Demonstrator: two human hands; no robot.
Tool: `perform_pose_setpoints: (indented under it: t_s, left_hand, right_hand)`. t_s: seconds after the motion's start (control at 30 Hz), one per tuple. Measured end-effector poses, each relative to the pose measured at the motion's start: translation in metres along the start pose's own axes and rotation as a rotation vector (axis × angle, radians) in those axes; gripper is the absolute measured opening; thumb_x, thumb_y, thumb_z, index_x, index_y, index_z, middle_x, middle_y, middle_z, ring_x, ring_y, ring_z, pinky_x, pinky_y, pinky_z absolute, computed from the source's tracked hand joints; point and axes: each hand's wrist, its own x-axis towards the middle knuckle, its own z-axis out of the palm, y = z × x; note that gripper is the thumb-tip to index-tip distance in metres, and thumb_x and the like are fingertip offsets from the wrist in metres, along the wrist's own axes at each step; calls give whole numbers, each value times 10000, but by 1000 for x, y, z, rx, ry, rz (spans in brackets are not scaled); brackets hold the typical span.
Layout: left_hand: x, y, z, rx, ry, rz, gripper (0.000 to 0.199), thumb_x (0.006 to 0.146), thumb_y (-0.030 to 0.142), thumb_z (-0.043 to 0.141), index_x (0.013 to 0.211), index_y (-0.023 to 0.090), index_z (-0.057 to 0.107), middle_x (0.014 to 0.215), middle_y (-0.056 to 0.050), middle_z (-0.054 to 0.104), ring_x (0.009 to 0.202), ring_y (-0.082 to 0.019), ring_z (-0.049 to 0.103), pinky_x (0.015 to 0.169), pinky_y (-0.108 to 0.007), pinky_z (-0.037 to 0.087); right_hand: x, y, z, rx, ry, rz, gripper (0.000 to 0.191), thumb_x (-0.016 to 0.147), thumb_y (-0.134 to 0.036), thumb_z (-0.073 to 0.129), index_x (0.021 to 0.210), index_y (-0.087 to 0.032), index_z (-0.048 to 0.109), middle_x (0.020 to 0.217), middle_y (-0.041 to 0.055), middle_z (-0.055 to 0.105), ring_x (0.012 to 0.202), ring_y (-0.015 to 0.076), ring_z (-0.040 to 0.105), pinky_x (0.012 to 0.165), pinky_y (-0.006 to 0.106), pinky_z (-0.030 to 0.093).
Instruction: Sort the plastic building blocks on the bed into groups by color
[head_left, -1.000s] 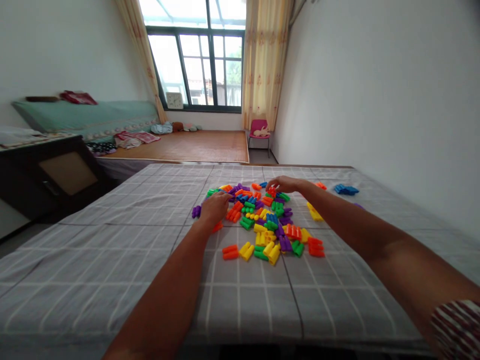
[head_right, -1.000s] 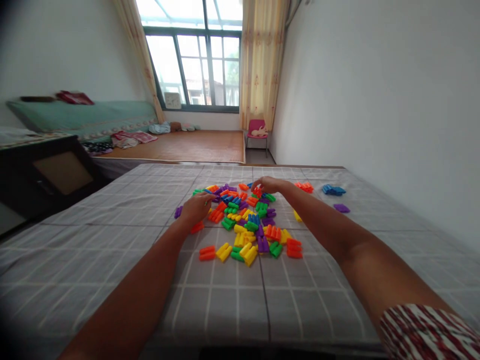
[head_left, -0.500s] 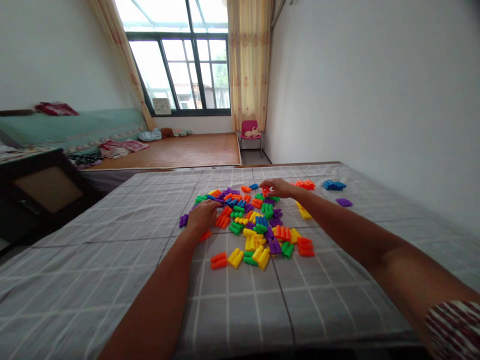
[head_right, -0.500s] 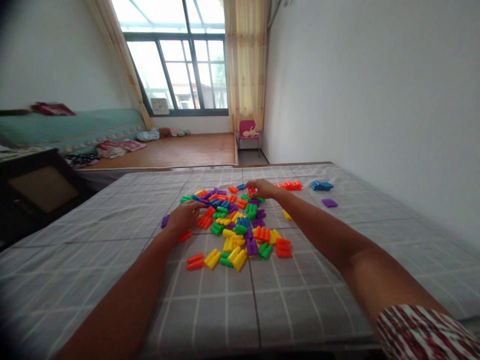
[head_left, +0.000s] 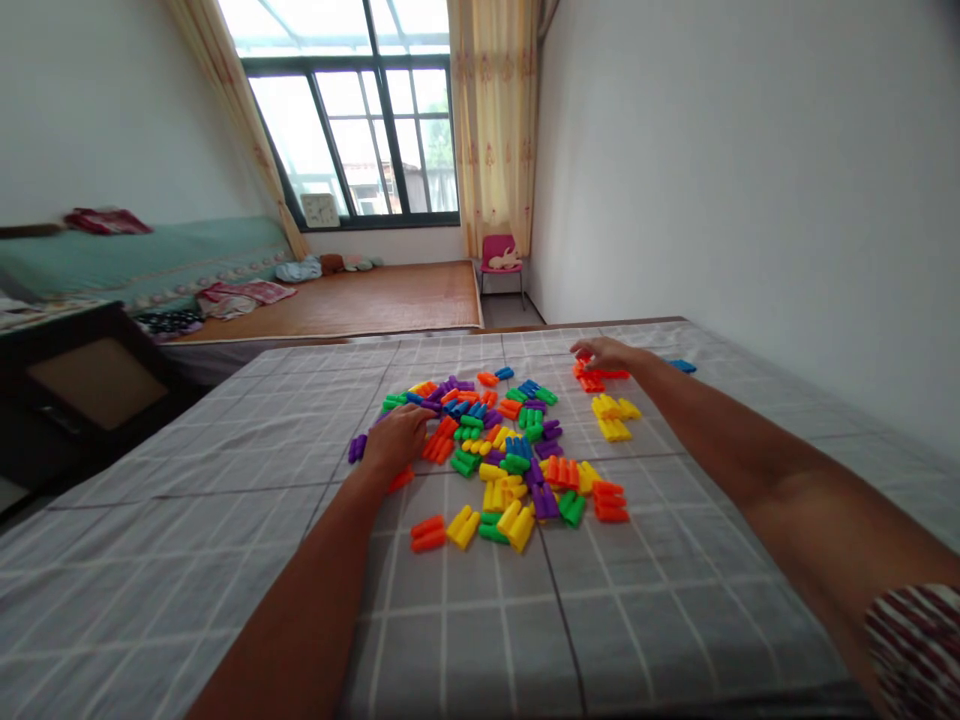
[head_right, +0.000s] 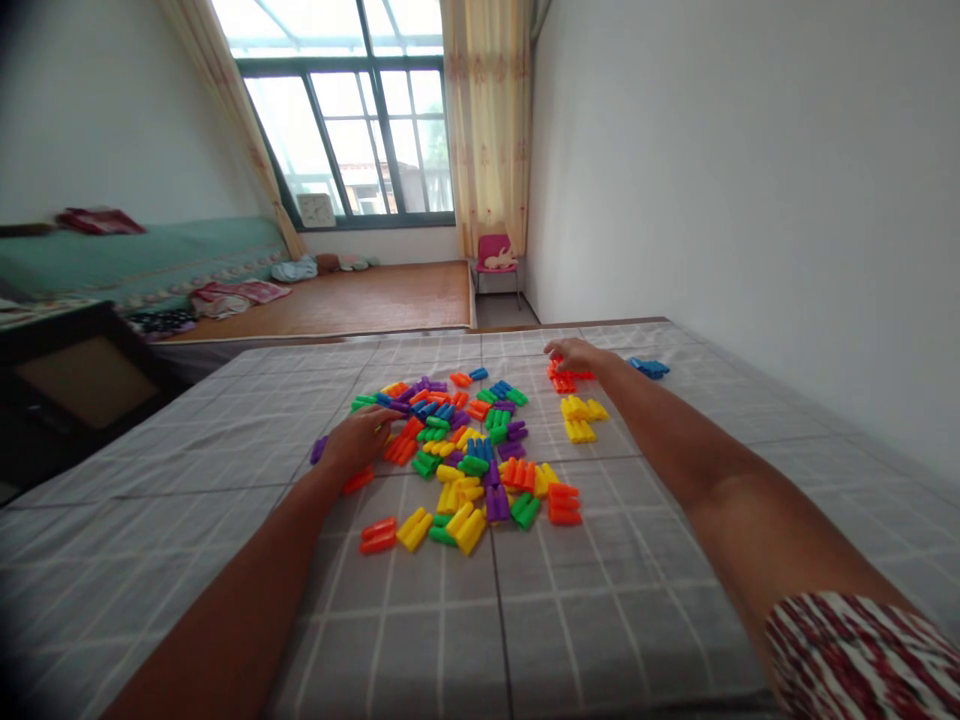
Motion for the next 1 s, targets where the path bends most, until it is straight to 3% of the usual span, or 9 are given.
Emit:
perform_pose_setpoints:
  t_s: [0.2,0.4,0.57,0.67,0.8,0.9,1.0]
  left_hand:
    - [0,1,1,-30,-8,-2,350,883,222,434,1113,290,689,1148,-21,673,1038,-184,611,889,-286,471]
    - [1,-4,-8,-40,56,-57,344,897,235,426,1129,285,675,1149,-21,668,1049,-184,604,890,-278,473]
    - [2,-22,-14,-28,170,-200,341,898,226,419,1117,254,678,1124,-49,671,1076,-205,576,934,-316,460]
    - [1,-33,-10,-22,155,-298,323,886,248,452,1117,256,678,1179,-52,649,1080,-213,566,949,-345,456]
    - [-2,-37,-2,-37,125,-339,310,886,270,458,1101,268,681,1191,-51,642,1078,-224,566,918,-352,470]
    - [-2,-36,0,-44,119,-323,307,884,263,454,1085,277,684,1187,-43,643,1071,-226,573,884,-342,483]
    - [-2,-33,0,-51,125,-304,313,874,240,453,1081,276,685,1190,-37,643,1065,-226,579,868,-338,489]
  right_hand:
    - [4,6,6,-90,3,-40,516,697,-167,674,1207,-224,624,1155,39,691,1019,184,649,864,266,503]
    - [0,-6,-8,-154,42,-32,518,731,-221,676,1245,-231,616,1215,68,655,1087,226,616,890,307,486]
    - [13,-67,-5,-133,98,-212,389,815,-227,604,1202,-230,635,1144,52,684,1034,192,631,897,288,468]
    - [29,-116,14,-116,77,-274,330,856,-243,566,1175,-214,644,1114,53,700,973,181,650,862,272,473]
    - [46,-166,45,-157,96,-230,343,865,-320,577,1179,-200,642,1167,85,682,1018,210,641,842,269,474]
    - [51,-183,52,-191,96,-216,327,841,-296,592,1144,-201,669,1136,92,696,1029,227,638,831,266,475]
    - [53,-182,37,-195,69,-207,352,821,-190,547,1146,-205,680,1124,70,705,1002,209,643,815,251,477]
